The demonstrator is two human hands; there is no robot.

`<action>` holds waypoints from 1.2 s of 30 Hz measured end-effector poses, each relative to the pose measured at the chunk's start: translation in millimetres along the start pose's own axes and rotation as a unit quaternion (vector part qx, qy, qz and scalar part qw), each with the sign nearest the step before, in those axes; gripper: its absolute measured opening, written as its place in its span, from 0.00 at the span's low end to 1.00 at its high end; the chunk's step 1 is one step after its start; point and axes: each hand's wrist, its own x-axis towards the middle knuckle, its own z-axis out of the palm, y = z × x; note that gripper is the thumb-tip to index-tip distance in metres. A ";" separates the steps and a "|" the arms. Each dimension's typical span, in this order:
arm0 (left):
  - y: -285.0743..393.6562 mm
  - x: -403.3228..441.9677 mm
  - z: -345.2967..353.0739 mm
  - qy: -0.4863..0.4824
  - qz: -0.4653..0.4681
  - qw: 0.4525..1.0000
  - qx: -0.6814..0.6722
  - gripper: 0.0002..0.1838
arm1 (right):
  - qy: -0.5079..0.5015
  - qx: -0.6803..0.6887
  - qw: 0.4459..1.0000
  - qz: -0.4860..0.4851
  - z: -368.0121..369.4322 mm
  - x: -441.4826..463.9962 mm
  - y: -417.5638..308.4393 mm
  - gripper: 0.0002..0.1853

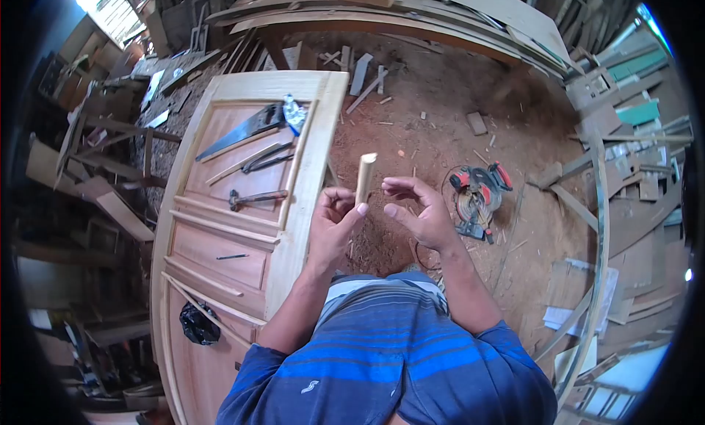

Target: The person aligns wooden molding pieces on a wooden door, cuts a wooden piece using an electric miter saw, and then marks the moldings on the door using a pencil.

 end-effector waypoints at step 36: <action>-146.5 216.8 326.9 -0.337 -0.155 0.859 0.354 0.22 | 0.232 0.022 0.952 0.200 -435.7 -14.5 90.1 0.13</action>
